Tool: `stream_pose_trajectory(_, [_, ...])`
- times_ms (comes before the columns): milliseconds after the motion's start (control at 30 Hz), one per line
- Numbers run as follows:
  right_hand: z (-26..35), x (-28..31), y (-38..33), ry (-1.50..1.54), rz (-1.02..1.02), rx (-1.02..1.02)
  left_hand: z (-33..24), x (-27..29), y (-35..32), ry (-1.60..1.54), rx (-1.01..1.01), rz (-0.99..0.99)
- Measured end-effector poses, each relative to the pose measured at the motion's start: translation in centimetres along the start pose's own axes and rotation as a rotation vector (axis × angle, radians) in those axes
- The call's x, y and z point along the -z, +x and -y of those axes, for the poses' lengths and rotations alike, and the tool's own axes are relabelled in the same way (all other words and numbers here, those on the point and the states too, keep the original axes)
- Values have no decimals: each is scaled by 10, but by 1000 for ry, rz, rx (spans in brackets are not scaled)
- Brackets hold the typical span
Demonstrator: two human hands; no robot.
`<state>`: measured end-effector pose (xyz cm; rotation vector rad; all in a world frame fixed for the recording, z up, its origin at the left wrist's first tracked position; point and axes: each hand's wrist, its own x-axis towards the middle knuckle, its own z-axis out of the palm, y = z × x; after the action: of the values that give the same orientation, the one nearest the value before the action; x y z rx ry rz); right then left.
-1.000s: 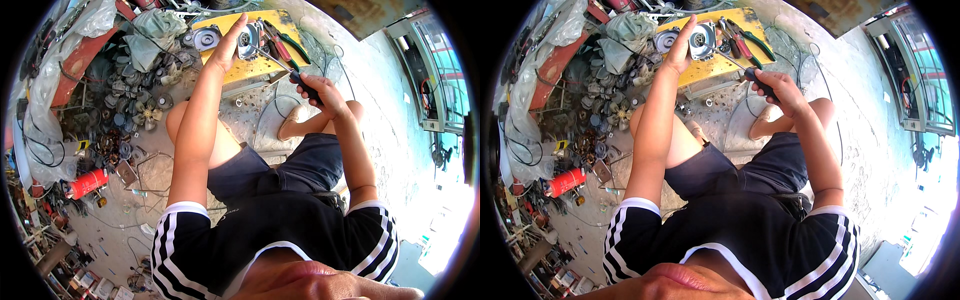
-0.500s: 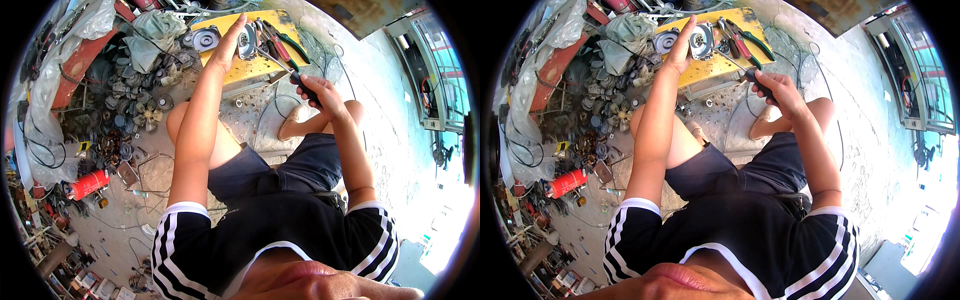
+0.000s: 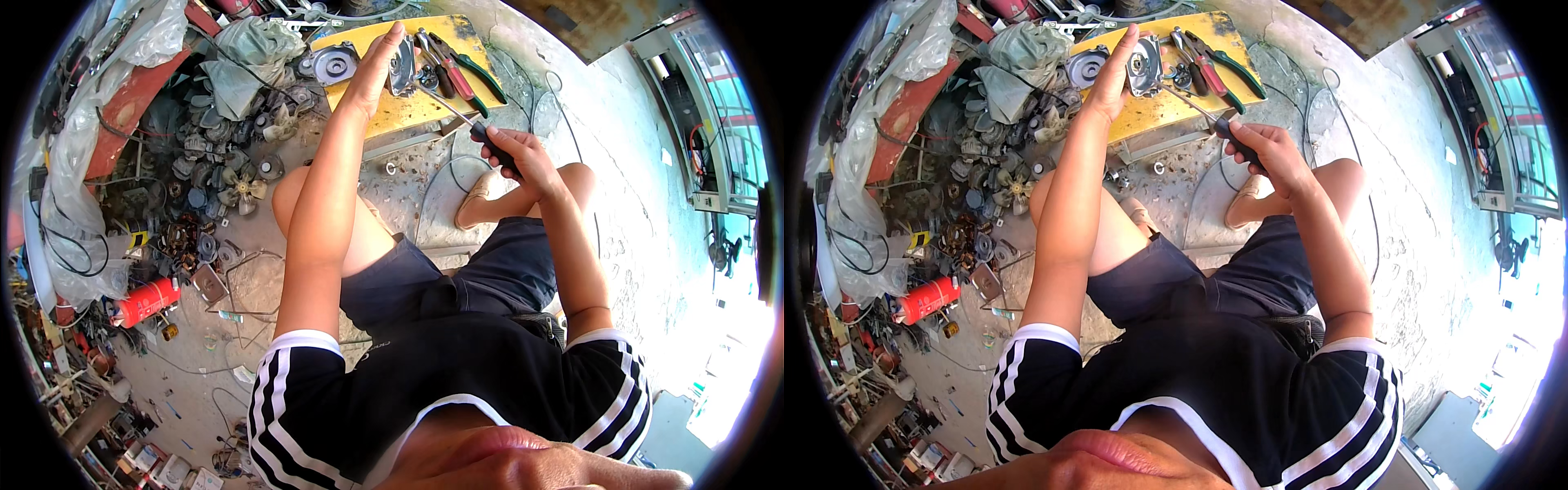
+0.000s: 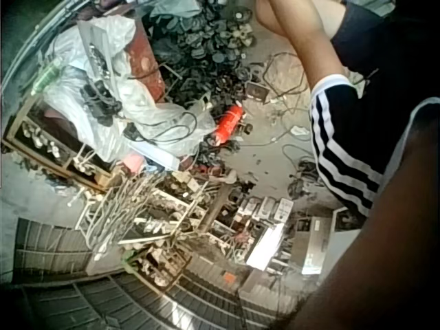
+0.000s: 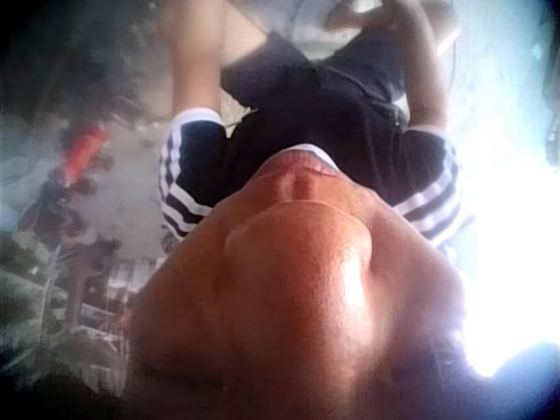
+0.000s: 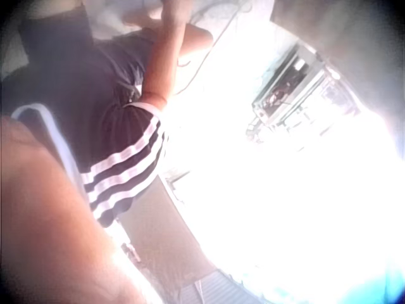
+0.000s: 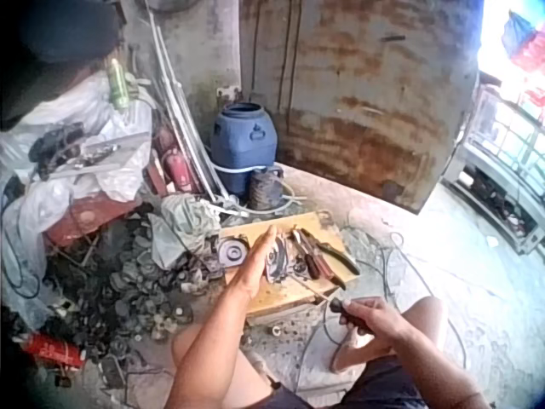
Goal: The person disassembles a mechanical motor component by removing its housing and internal parts using a screwdriver and pliers on a small yellow table.
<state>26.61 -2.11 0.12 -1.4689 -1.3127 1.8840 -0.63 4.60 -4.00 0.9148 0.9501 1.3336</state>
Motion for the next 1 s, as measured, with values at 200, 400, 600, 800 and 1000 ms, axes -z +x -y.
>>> stream_pose_trajectory(200, [-2, 1, 3, 31, -45, 13, 9, 6, 8, 103, -22, -85])
stream_pose_trajectory(400, [-6, 3, 10, 40, -119, 56, 16, 9, 13, 316, -77, -182])
stream_pose_trajectory(600, [-13, 9, 22, -143, -225, 112, 12, 9, 11, 282, -60, -167])
stream_pose_trajectory(800, [-12, 7, 22, -196, -259, 127, 2, 5, 4, -25, 223, 76])
stream_pose_trajectory(1000, [-11, 9, 23, -178, -246, 105, 5, -6, 1, -271, 352, 231])
